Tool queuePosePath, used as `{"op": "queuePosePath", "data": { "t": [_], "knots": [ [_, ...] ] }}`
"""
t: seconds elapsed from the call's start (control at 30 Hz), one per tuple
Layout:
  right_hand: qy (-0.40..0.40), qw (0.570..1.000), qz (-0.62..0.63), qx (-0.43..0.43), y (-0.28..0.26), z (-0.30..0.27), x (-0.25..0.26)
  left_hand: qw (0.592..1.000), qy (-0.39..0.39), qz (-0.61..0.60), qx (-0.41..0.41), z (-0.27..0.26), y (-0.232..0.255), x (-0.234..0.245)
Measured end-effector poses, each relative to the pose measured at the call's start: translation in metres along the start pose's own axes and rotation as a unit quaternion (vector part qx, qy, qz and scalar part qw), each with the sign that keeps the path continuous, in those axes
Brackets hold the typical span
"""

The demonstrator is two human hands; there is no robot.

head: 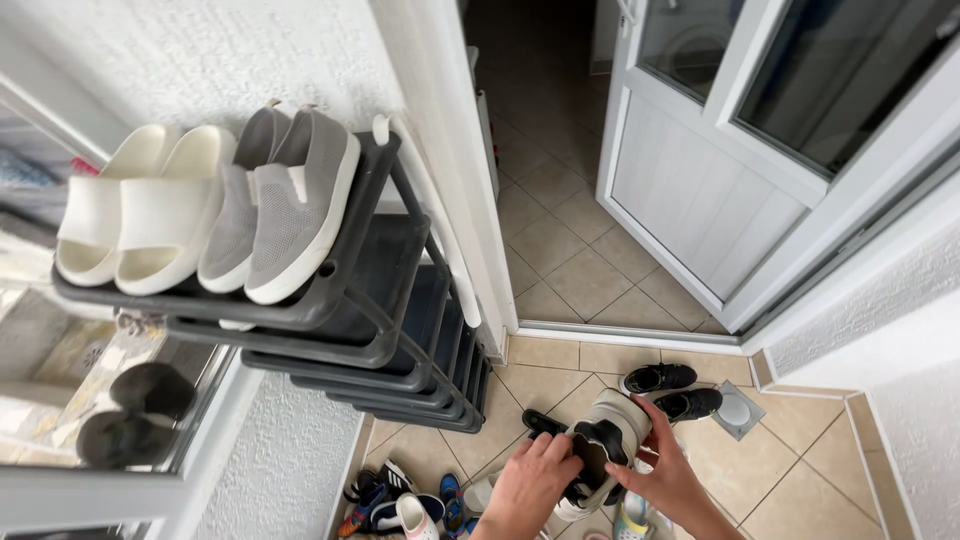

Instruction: The person gathers various shoes from the floor and places them onto a multi-tier shoe rack. They handle slippers, sneakers, and casual shoes one by one, arranging them on the shelves.

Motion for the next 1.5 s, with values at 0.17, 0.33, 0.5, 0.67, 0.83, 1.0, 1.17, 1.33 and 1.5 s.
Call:
{"op": "queuePosePath", "data": {
  "t": [0.17,0.33,0.5,0.67,0.83,1.0,1.17,1.33,1.5],
  "knots": [
    [0.003,1.0,-0.014,-0.001,-0.011,0.004,0.024,1.0,0.021,-0.01,0.011,0.009,0.026,0.013],
    [0.027,0.998,-0.056,-0.01,-0.012,0.0,0.037,1.0,0.009,-0.019,0.005,0.012,0.052,0.02],
    [0.033,0.987,-0.158,0.003,-0.021,-0.011,0.034,0.992,-0.02,-0.01,0.121,0.002,0.073,0.012],
    [0.007,0.972,-0.233,0.009,-0.029,-0.02,0.021,0.967,-0.061,-0.048,0.244,-0.01,0.094,0.005],
    [-0.027,0.987,-0.156,0.003,-0.028,-0.003,0.019,0.954,0.068,-0.134,0.259,-0.021,0.085,0.032],
    [-0.065,0.993,-0.102,0.002,-0.039,0.0,0.006,0.914,0.165,-0.24,0.283,-0.025,0.092,0.078],
    [-0.072,0.995,-0.035,-0.065,-0.058,-0.004,-0.018,0.798,0.261,-0.273,0.47,-0.076,0.069,0.052],
    [-0.074,0.994,-0.014,-0.076,-0.059,0.002,-0.049,0.607,0.259,-0.404,0.634,-0.155,0.049,-0.002],
    [-0.097,0.991,0.025,-0.087,-0.069,-0.004,-0.089,0.3,0.211,-0.671,0.644,-0.159,0.062,0.046]
  ]
}}
Point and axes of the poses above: each hand's wrist, its own z-axis towards the middle knuckle, its own x-axis out of the back of the hand, y = z × x, the point moved 2 cm from there along z, towards the middle knuckle, and after that the axes turned 4 degrees about y, right-handed, at the moved point
